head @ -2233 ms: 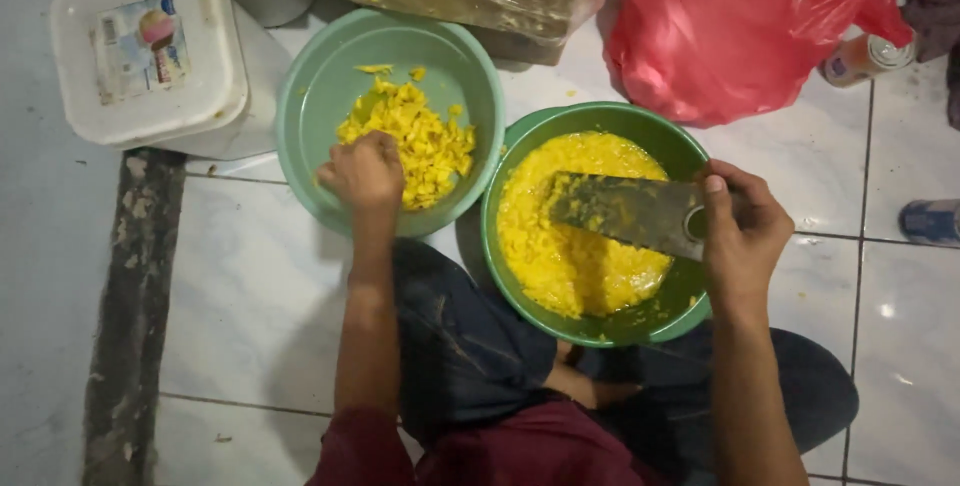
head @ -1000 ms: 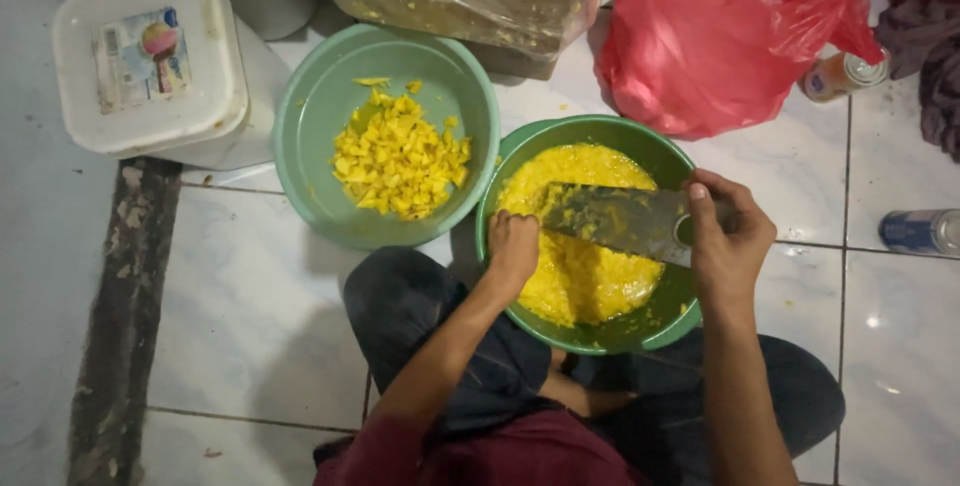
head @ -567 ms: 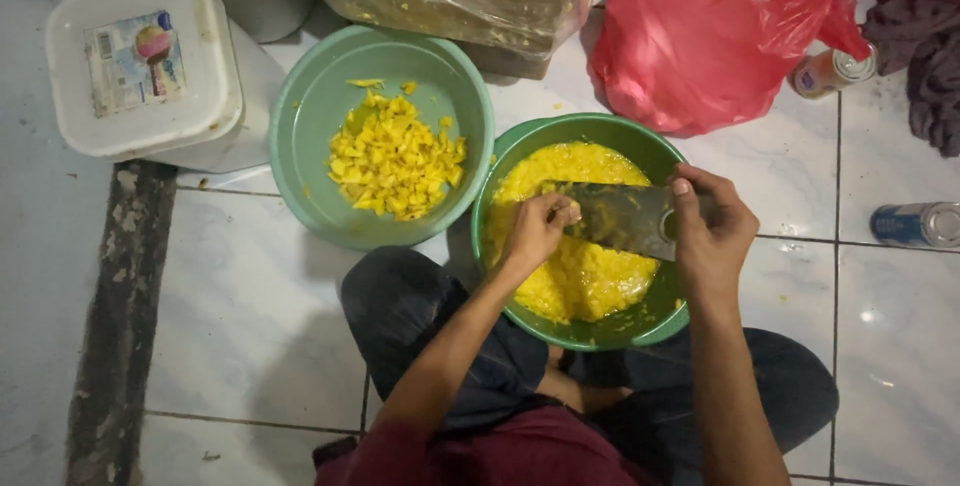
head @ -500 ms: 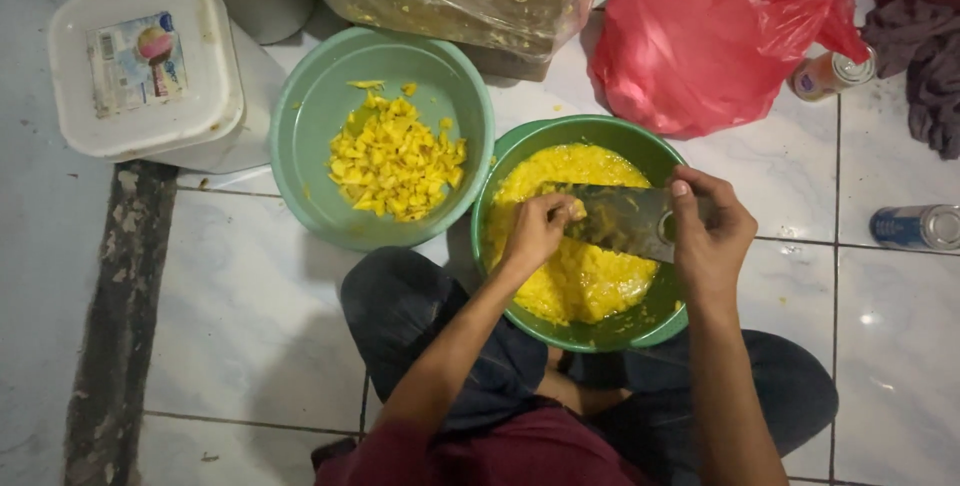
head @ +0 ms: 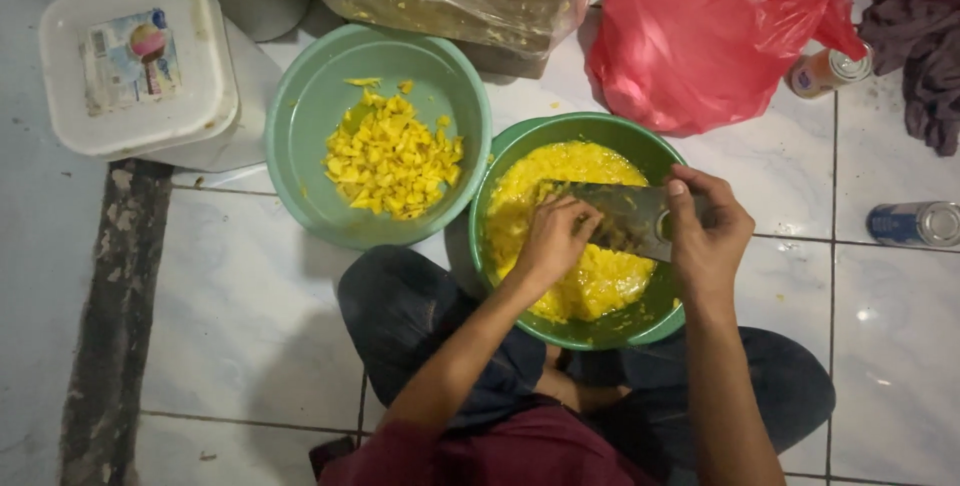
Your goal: Grating pieces of pineapple into a bowl using a hand grater
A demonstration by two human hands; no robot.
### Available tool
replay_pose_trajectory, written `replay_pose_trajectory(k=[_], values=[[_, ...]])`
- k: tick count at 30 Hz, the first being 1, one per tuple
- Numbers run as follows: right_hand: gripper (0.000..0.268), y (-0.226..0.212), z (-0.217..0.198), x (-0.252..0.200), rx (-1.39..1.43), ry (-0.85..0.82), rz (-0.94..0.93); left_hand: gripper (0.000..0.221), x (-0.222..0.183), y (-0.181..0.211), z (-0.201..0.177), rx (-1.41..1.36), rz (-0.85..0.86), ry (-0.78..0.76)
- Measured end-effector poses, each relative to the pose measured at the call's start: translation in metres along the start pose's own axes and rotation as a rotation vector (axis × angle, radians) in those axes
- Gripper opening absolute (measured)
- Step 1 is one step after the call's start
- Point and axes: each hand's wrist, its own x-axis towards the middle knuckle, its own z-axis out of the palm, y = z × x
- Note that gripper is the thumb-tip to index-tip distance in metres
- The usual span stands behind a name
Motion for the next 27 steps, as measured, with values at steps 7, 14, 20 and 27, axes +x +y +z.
replay_pose_trajectory(k=[7,14,20,27], values=[[0.018,0.012,-0.002,-0.002,-0.036,0.013,-0.043,0.011,-0.005,-0.010,0.013,0.049,0.077,0.059],[0.018,0.007,0.002,-0.011,-0.047,0.030,0.000,0.007,-0.015,-0.022,0.017,-0.245,-0.141,-0.022],[0.023,-0.019,0.005,-0.006,-0.049,-0.040,0.126,0.021,-0.001,-0.047,-0.076,0.025,-0.180,0.198],[0.024,-0.019,0.007,-0.004,-0.083,-0.060,0.104,0.020,-0.027,-0.172,-0.191,0.800,-0.130,0.632]])
